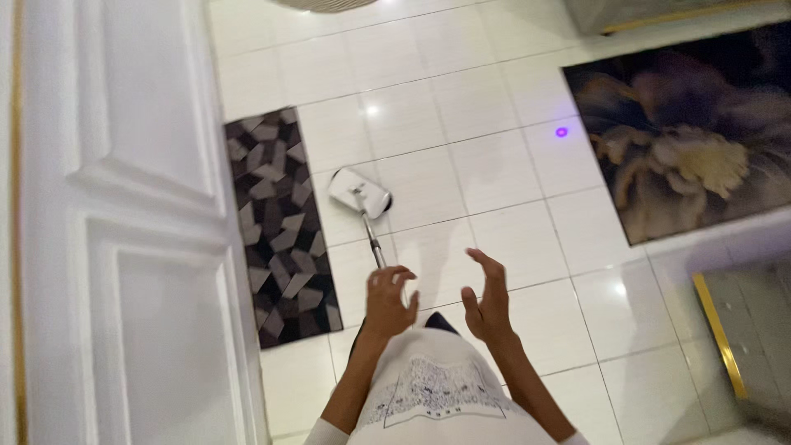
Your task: The person cleans the floor by pushing a mop back and forth across the tiles in a hallway and living area.
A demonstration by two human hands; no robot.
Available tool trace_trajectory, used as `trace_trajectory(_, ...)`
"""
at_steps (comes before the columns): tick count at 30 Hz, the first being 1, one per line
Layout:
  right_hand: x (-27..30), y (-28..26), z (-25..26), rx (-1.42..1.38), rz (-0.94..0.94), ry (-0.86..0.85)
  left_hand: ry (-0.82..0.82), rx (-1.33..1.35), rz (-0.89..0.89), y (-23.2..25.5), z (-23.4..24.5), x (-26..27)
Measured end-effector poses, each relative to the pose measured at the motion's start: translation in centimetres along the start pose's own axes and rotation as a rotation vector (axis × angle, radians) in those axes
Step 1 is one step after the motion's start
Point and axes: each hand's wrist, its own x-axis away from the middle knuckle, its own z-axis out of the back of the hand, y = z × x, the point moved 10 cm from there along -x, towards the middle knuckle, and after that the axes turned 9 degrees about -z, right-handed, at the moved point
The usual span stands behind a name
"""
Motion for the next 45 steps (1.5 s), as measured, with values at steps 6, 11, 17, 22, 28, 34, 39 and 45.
trace_trajectory(6, -2.2, -1.2, -11.0, -0.065, 0.089, -0.6, 0.278, -0.158, 0.23, -4.4, 9.6, 7.3)
trace_trajectory(11, -2.8, -6.6, -21.2, -0.029, 0.34, -0.927, 0.292, -0.166, 0.395, -7.2, 10.2, 12.4)
trace_trajectory(17, -5.5, -21.5, -43.5, 0.302, 0.791, -1.157, 0.35, -0.161, 0.531, -8.6, 9.0, 17.4)
trace_trajectory(22, -9.0, -26.8, -41.2, 0.147, 0.948, -1.029, 0.342, -0.233, 0.486, -8.1, 9.1, 17.8)
trace_trajectory(28, -11.6, -19.9, -23.8, 0.163, 1.046, -1.182, 0.322, -0.11, 0.483, -8.1, 7.6, 17.2)
trace_trajectory(34, -12.0, -13.3, -14.0, 0.437, 0.792, -1.284, 0.403, -0.116, 0.415, -6.4, 7.3, 15.7)
trace_trajectory(39, -8.6, -9.9, -12.1, 0.419, 0.716, -1.246, 0.299, -0.04, 0.415, -7.3, 6.0, 13.9)
trace_trajectory(45, -5.7, -6.4, -17.3, 0.468, 0.63, -1.271, 0.247, -0.104, 0.381, -6.5, 5.1, 13.8)
